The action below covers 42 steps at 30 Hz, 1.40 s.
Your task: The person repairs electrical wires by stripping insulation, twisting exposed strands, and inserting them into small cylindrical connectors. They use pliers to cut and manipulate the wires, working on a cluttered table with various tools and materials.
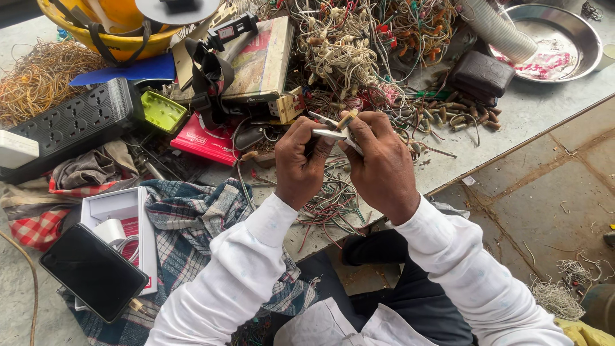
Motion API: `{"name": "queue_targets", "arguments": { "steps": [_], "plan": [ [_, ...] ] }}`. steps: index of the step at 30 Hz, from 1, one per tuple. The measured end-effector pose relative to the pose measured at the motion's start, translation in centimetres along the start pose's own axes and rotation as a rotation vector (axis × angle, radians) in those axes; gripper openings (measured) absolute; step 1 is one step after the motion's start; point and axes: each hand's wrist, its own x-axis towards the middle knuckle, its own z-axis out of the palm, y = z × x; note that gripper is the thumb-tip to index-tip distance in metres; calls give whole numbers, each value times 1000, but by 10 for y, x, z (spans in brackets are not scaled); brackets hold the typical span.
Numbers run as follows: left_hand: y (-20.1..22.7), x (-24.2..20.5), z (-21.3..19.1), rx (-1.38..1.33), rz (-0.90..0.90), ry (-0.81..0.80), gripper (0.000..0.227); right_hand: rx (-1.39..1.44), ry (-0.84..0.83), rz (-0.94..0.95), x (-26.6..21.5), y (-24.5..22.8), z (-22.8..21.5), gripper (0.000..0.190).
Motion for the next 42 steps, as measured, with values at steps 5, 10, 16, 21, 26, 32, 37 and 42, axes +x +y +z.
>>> {"name": "queue_targets", "arguments": {
  "steps": [5,10,16,21,26,32,37,42],
  "plan": [
    [4,2,-2,42,-22,-28,10,129,-25,27,-1,8,1,28],
    [8,6,-5,121,16,-61,9,687,-282,379,-4,22,1,26],
    [13,17,-16,155,-11,-173,14,755,-505,519,-3,30,-5,32],
    [19,23,-29,177,-67,-291,18,823,-661,595,-4,30,-13,41],
    [23,28,-37,135,-201,-393,19,940,-714,791,-10,26,-4,43],
    [17,27,-43,130,-238,-520,24,1103,-665,864,-31,28,12,44],
    [10,27,-42,64,-226,-545,19,1057,-660,914,-36,35,20,42],
    [7,28,-50,-106,-268,-611,15,965,-671,897,-20,57,6,44]
  ]
}}
